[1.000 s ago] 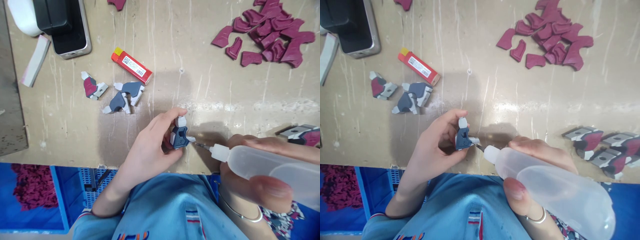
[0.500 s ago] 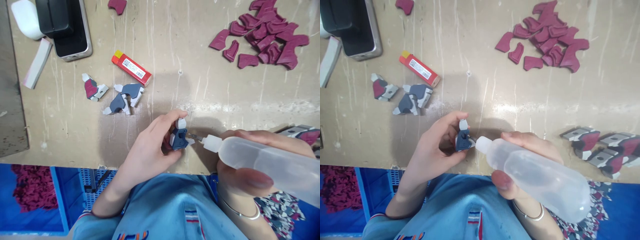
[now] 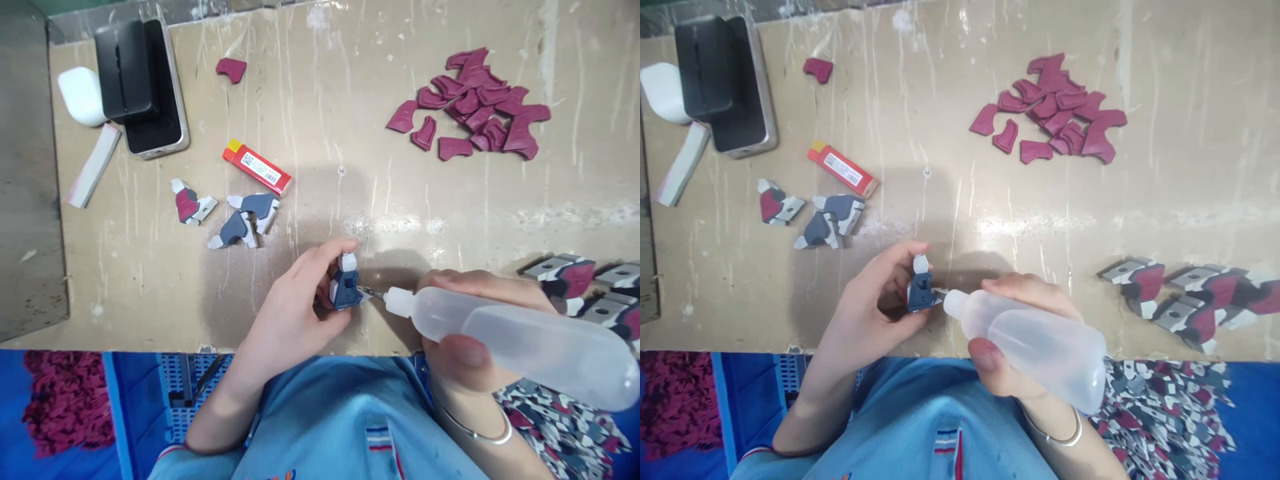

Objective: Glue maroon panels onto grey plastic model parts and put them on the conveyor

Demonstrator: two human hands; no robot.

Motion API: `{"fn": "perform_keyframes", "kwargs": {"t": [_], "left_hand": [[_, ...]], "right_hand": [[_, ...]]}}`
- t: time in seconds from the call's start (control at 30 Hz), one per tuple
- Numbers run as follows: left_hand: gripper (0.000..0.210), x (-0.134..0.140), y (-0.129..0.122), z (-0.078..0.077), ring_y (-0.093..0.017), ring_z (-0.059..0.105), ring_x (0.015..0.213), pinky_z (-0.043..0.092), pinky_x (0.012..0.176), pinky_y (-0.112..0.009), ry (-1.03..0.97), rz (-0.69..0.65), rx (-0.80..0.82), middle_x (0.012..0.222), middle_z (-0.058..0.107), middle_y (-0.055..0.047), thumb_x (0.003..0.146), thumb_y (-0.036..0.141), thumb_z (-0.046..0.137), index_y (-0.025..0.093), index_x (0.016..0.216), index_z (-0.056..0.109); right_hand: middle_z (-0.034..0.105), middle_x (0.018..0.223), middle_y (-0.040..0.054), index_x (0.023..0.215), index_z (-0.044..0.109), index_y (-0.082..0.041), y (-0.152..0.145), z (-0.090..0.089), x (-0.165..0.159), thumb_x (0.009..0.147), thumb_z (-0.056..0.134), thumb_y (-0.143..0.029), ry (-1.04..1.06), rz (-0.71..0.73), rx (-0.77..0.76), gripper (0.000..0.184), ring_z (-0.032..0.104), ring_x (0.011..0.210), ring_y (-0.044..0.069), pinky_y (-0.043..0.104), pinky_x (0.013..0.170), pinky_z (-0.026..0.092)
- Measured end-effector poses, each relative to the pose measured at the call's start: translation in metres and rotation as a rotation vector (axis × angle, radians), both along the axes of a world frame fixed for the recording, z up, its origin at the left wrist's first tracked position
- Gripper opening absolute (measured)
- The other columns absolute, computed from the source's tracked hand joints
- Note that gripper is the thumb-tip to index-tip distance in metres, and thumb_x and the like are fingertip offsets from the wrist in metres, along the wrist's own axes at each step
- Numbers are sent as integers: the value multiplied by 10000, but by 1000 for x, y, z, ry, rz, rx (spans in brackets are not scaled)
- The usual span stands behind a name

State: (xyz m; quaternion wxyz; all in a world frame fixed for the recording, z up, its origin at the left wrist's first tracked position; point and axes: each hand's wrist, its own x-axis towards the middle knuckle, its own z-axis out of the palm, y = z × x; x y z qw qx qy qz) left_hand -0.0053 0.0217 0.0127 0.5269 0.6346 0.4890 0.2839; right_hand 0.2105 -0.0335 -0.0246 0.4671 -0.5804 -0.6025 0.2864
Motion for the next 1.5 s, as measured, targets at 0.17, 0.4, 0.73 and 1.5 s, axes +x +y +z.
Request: {"fn": "perform_keyframes", "kwargs": {"t": [0.17,0.4,0.73,1.5], "left_hand": [[637,-1,1,-1,-72,625,709,580,714,-184,18,17,-52,1019,683,36,843,30,681,307,1416,634],[611,-2,1,-3,-106,677,745,606,737,-228,37,54,-149,1045,717,5,829,87,694,299,1402,665],[592,-2,-1,-6,-142,657,757,612,761,-285,83,22,-125,1076,720,-33,856,133,681,262,1433,639],[599,-2,-1,-11,-139,616,731,604,748,-277,15,22,-110,1033,680,-19,837,112,692,258,1416,646]], "right_hand": [[751,982,106,1253,741,-309,25,17,10,853,762,-792,122,110,-172,627,736,837,327,443,612,593],[724,901,71,1285,729,-348,35,26,35,841,737,-853,375,156,-292,673,647,694,244,382,556,559],[775,1354,154,1289,763,-184,121,38,31,1060,462,-173,-528,65,50,379,725,1193,330,538,1031,610],[800,1081,122,1257,761,-183,157,34,72,992,451,-30,-1086,442,84,435,755,842,245,365,664,570]]}}
